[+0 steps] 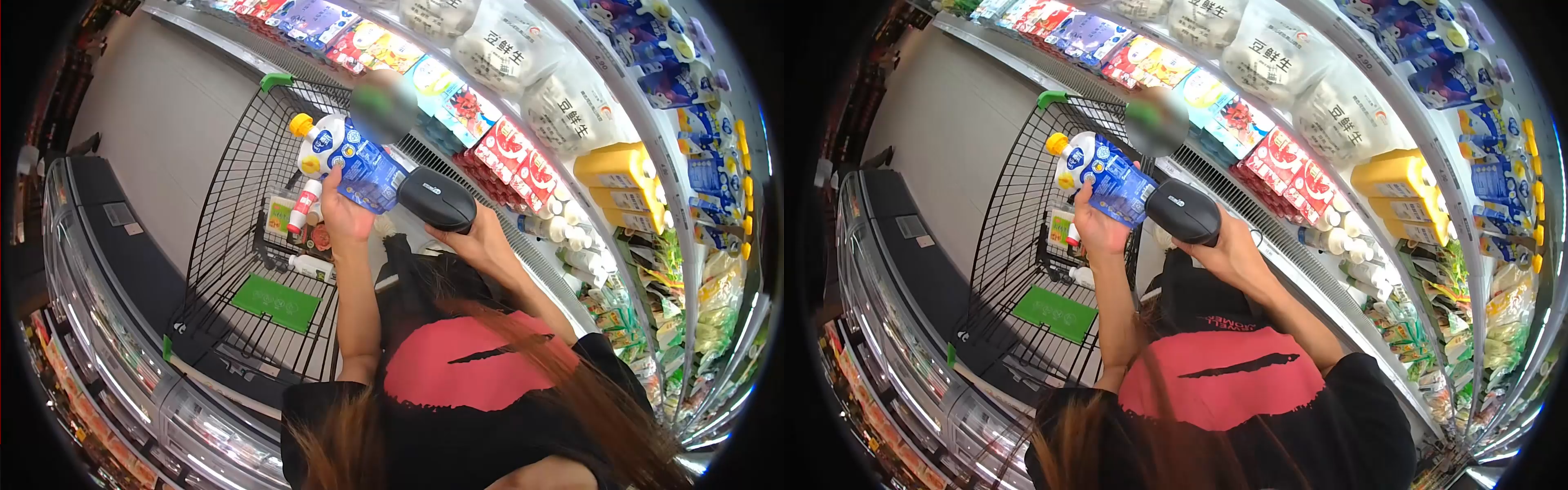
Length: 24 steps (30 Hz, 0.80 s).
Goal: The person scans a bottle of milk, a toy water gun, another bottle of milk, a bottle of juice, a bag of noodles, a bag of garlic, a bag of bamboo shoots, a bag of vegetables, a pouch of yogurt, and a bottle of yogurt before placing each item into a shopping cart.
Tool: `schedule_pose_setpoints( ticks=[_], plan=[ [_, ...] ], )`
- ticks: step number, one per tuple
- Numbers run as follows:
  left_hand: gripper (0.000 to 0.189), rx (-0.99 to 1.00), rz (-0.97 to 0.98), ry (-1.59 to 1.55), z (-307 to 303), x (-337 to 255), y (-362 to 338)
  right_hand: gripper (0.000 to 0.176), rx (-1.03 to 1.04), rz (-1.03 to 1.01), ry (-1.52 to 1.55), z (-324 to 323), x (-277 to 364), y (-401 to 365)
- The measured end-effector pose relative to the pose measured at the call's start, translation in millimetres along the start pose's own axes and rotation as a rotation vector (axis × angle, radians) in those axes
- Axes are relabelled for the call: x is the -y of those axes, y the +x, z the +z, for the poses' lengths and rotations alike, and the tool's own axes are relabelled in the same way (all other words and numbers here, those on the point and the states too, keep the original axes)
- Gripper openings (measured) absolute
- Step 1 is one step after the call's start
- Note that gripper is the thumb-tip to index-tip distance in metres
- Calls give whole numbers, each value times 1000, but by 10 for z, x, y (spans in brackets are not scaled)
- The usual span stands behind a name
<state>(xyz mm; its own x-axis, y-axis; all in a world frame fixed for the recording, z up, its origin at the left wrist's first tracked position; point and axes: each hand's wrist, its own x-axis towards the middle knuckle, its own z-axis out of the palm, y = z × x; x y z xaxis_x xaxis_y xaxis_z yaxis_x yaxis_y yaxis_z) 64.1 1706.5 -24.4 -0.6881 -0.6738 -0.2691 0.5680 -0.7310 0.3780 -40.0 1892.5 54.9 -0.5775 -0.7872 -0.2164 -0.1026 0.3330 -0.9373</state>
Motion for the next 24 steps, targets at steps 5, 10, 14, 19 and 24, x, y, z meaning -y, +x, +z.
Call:
schedule_pose_setpoints(
  ticks=[5, 10, 14, 19, 24],
  plan=[
    [64, 127, -224, -503, 296, 186, -76, 54, -168, 56, 116, -429, -230, -273],
    [81, 356, -267, -237, 628, 489, -132, 56, -274, 52, 46, -761, -423, -617],
    [80, 439, -463, -187, 851, 620, -132, 58, -289, 58, 187, -812, -711, -873],
    [86, 498, -404, 84, 1485, 979, -297, 59, -293, 63, 59, -978, -651, -1174],
    [80, 606, -48, 340, 2174, 1314, -328, 61, -329, 31, 51, -1048, -832, -1326]
  ],
)
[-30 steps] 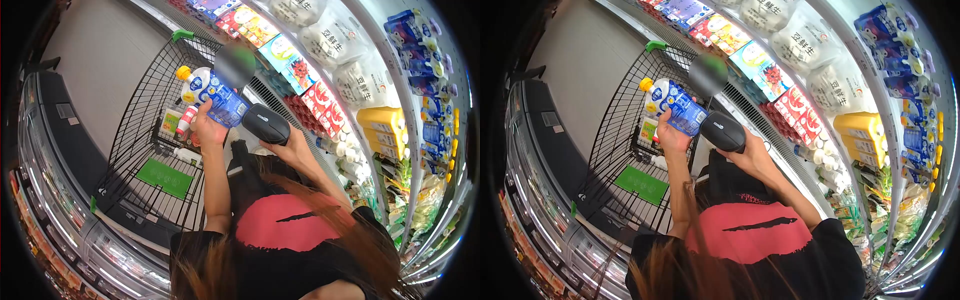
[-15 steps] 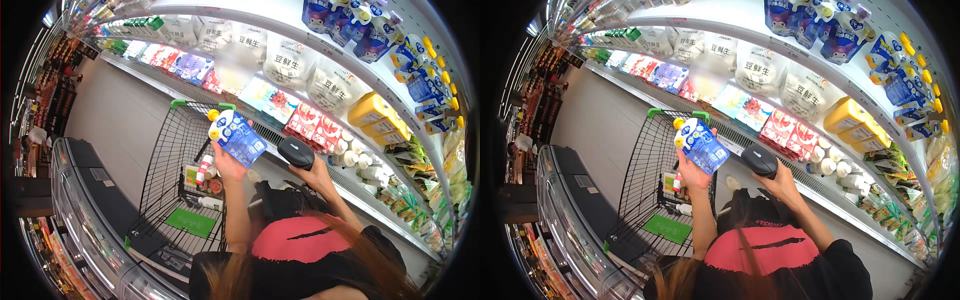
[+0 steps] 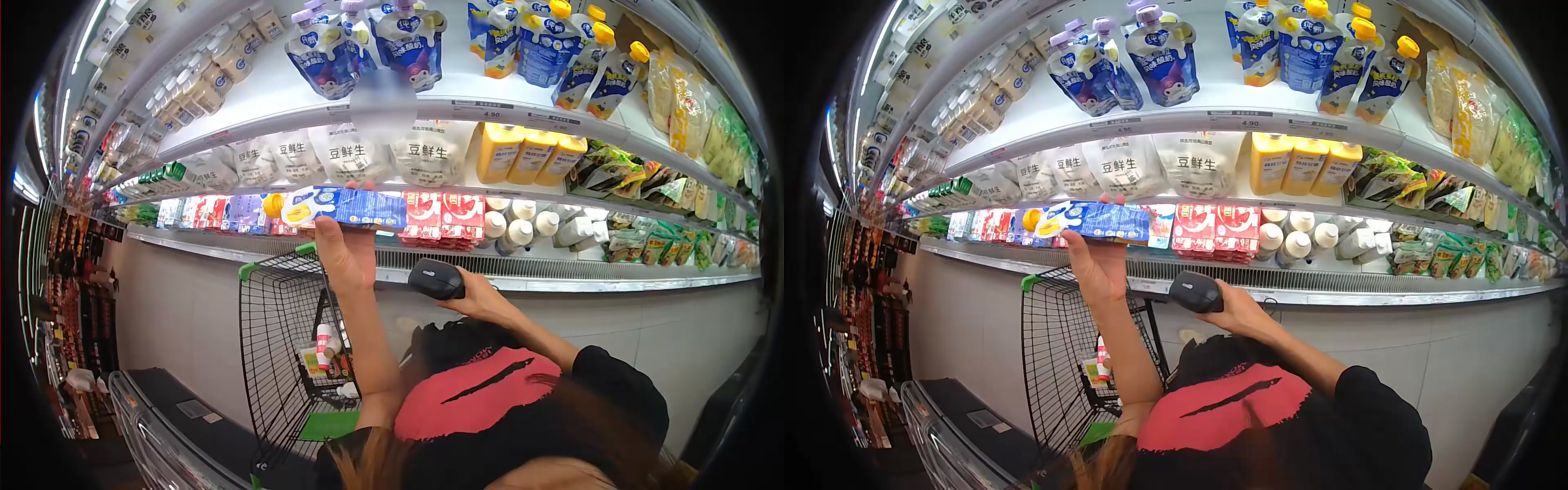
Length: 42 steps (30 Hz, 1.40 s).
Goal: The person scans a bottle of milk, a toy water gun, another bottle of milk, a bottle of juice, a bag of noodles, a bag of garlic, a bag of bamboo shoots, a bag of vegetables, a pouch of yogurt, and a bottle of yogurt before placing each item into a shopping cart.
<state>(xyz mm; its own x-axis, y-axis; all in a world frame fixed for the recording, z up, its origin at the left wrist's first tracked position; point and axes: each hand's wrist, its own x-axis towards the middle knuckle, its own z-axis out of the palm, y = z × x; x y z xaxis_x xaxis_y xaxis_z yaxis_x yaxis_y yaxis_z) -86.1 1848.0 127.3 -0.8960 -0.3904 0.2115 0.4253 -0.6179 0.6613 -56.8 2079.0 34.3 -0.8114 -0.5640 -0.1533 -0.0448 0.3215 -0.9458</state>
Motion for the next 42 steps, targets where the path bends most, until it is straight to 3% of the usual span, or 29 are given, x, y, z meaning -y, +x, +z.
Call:
schedule_pose_setpoints(
  ticks=[3, 7, 13, 15, 21, 23, 27, 29, 30, 33, 35, 38, 40, 42],
  plan=[
    [87, -27, 338, 391, 699, 122, 279, 58, -17, -4, 5, -64, 1, -93],
    [107, 88, 342, 618, 1454, 522, 679, 54, -57, -6, -20, -107, -28, -241],
    [112, 137, 580, 846, 2123, 1264, 1030, 54, -118, 106, -85, -165, -66, -507],
    [109, 76, 706, 955, 2203, 1515, 1148, 57, -142, 100, -56, -180, -133, -601],
    [113, 12, 489, 1278, 2235, 1763, 1306, 68, -150, 126, -51, -200, -327, -733],
    [112, 61, 516, 1207, 2176, 1787, 1329, 65, -217, 92, -15, -173, -451, -732],
    [110, 148, 537, 968, 1928, 1595, 1100, 60, -128, 84, 62, -133, -469, -673],
    [94, 229, 823, 972, 1668, 1436, 853, 60, -70, 68, 19, -128, -377, -609],
    [85, 198, 813, 1035, 1468, 1363, 659, 60, -61, 57, 10, -117, -348, -582],
    [67, 34, 692, 1228, 473, 1241, -116, 58, 4, 45, 16, -26, -369, -542],
    [67, -142, 450, 1480, -313, 1072, -798, 53, 105, 34, -151, 10, -208, -474],
    [75, -624, 140, 1889, -1391, 813, -1967, 52, 210, -30, -160, 168, -392, -340],
    [83, -902, -318, 2072, -1853, 586, -2799, 51, 354, -69, -223, 257, -316, -265],
    [56, -1058, -662, 2086, -2012, 357, -3524, 50, 464, -77, -271, 380, -215, -167]
  ],
)
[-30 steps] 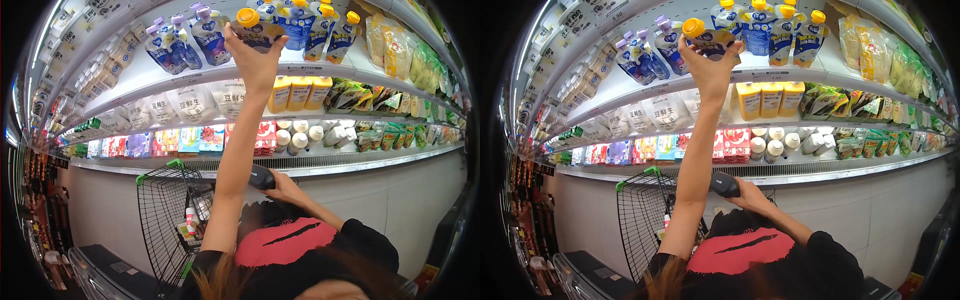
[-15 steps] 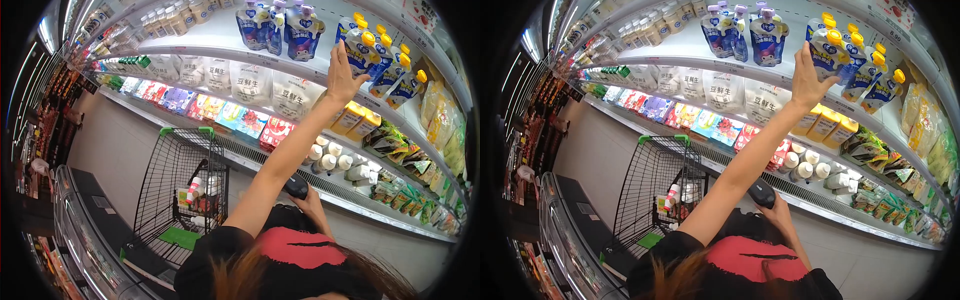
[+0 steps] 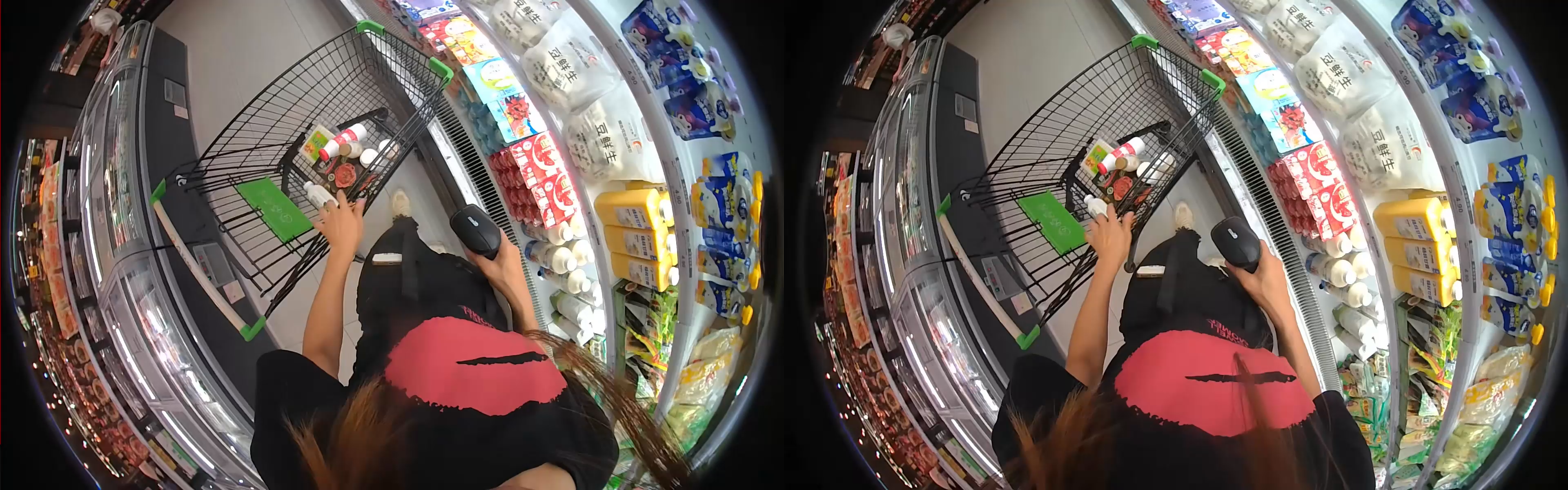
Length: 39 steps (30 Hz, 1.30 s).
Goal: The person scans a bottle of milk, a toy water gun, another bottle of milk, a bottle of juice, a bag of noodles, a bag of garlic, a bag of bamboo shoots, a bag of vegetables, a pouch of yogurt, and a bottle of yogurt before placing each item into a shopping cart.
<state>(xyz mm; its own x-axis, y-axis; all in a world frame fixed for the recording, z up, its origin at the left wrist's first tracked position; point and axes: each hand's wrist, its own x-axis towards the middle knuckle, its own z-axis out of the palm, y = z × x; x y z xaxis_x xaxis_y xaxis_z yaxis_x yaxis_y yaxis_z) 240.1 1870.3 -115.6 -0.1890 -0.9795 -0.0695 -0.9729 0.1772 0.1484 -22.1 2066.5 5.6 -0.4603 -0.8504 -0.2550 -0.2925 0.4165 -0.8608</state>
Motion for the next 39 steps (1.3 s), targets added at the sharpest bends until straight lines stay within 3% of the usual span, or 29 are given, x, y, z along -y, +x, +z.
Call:
schedule_pose_setpoints(
  ticks=[1, 2, 4, 7, 14, 21, 26, 34, 39],
  plan=[
    [44, 77, -81, 35, 86, 269, -45, 49, 77, -7, -36, 27, 68, 86],
    [44, 78, -93, 32, 190, 352, -54, 47, 123, -23, -129, 55, 143, 177],
    [24, -158, 67, 41, 326, 474, -25, 47, 166, -40, -163, 171, 307, 378],
    [20, -199, -20, 84, 266, 349, 33, 47, 210, -112, -192, 383, 526, 637],
    [20, -134, -32, -5, 121, 367, 593, 52, 285, -90, -124, 871, 908, 1010],
    [23, -43, 21, -115, -11, 550, 1683, 54, 285, -87, -188, 1264, 1128, 1815],
    [26, 57, 111, -223, -119, 773, 2553, 56, 107, -57, -482, 1801, 885, 2733],
    [27, 43, 41, -209, -200, 872, 3708, 57, 135, -25, -670, 2293, 1257, 3637],
    [29, 73, 1, -216, -144, 975, 4399, 56, 155, 104, -610, 2669, 625, 4458]
  ],
)
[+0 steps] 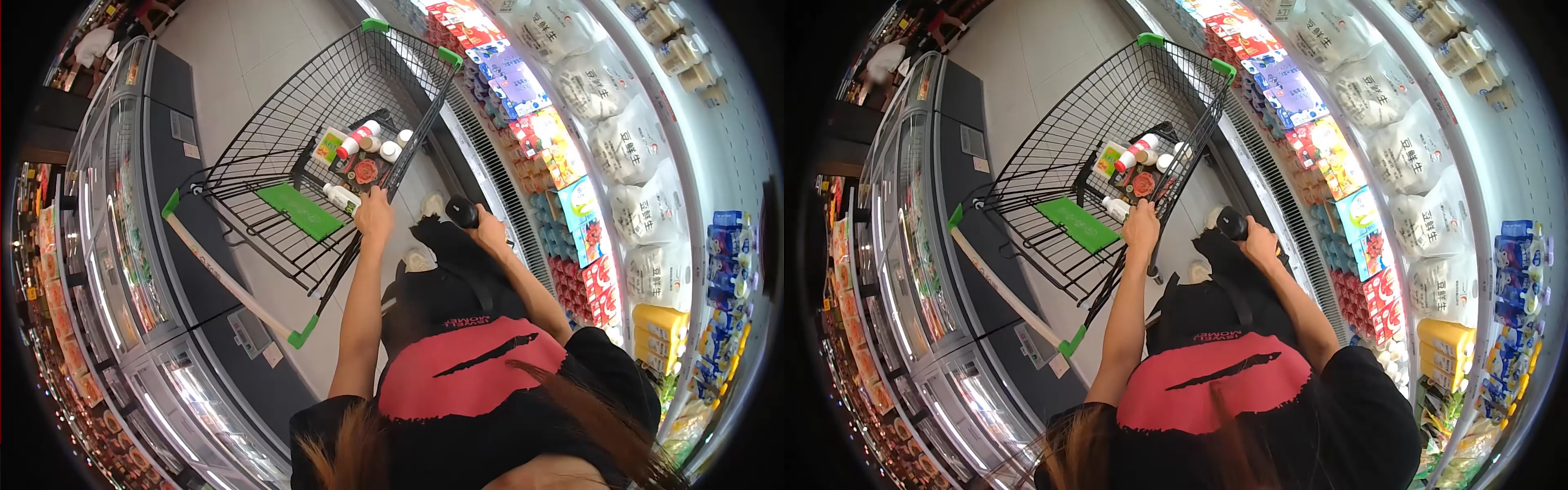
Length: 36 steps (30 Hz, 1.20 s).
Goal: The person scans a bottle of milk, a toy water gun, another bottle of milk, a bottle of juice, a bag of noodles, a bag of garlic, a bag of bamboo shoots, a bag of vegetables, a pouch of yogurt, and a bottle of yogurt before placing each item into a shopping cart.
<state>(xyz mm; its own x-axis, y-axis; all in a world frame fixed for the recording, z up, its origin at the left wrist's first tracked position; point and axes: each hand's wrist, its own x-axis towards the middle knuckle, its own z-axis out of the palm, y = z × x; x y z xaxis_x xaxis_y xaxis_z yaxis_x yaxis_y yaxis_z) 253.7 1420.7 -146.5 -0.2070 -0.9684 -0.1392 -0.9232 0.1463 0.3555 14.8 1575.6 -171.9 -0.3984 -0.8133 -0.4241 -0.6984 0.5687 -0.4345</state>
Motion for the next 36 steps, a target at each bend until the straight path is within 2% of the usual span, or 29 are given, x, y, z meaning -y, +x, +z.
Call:
schedule_pose_setpoints(
  ticks=[4, 6, 8, 9, 10, 11, 12, 14, 15, 16, 17, 18, 19, 20, 22, 23, 25, 26, 28, 29, 30, 32, 34, 36],
  plan=[
    [29, 86, -50, -37, -165, 36, 607, 65, 18, 153, 97, 409, -501, 755],
    [32, 128, -17, 160, -378, -13, 838, 70, 31, 202, 185, 573, -824, 1119],
    [34, 141, -38, 161, -386, 36, 1140, 72, 49, 337, 239, 669, -1043, 1445],
    [33, 267, -78, 120, -335, 105, 1324, 73, 140, 378, 293, 502, -1018, 1562],
    [33, 388, -116, 79, -304, 188, 1508, 73, 138, 379, 300, 425, -905, 1667],
    [34, 442, -119, 72, -282, 275, 1690, 65, 79, 361, 318, 466, -982, 1805],
    [34, 448, -109, 77, -408, 248, 1878, 57, 21, 349, 333, 399, -901, 1881],
    [37, 697, -23, 74, -622, 248, 2171, 59, 66, 385, 305, 334, -876, 2001],
    [46, 758, 7, 51, -612, 346, 2341, 61, 55, 352, 276, 356, -907, 2055],
    [46, 765, 11, 53, -632, 444, 2488, 62, 42, 313, 247, 367, -916, 2130],
    [54, 831, 12, -11, -669, 516, 2669, 78, 110, 339, 202, 226, -788, 2152],
    [63, 897, 14, -76, -729, 511, 2831, 78, 104, 340, 201, 221, -795, 2218],
    [73, 928, -130, -89, -793, 470, 3047, 78, 97, 355, 258, 190, -797, 2242],
    [73, 937, -128, -85, -680, 538, 3246, 78, 91, 370, 314, 214, -795, 2263],
    [72, 547, -97, -349, -184, 845, 3670, 77, 76, 416, 316, 148, -655, 2299],
    [72, 566, -93, -343, 126, 939, 3884, 75, 54, 447, 339, 148, -682, 2326],
    [71, 126, -85, -219, 624, 1106, 4283, 69, -13, 481, 429, 101, -543, 2354],
    [71, 150, -73, -221, 726, 1075, 4506, 69, -19, 508, 429, 73, -462, 2390],
    [72, 288, -182, -159, 911, 1014, 4788, 60, 6, 570, 492, 14, -302, 2425],
    [67, 254, -101, -114, 921, 918, 4890, 58, 7, 622, 452, 9, -241, 2446],
    [72, 305, -25, -49, 960, 792, 5039, 58, 0, 639, 445, 87, -280, 2446],
    [76, 302, 241, -28, 996, 583, 5221, 65, -30, 545, 415, 305, -368, 2497],
    [77, 358, 408, 14, 959, 270, 5320, 65, -10, 616, 386, 94, -17, 2548],
    [79, 411, 468, 30, 1278, 299, 5514, 63, 91, 746, 545, 79, 154, 2585]
  ],
)
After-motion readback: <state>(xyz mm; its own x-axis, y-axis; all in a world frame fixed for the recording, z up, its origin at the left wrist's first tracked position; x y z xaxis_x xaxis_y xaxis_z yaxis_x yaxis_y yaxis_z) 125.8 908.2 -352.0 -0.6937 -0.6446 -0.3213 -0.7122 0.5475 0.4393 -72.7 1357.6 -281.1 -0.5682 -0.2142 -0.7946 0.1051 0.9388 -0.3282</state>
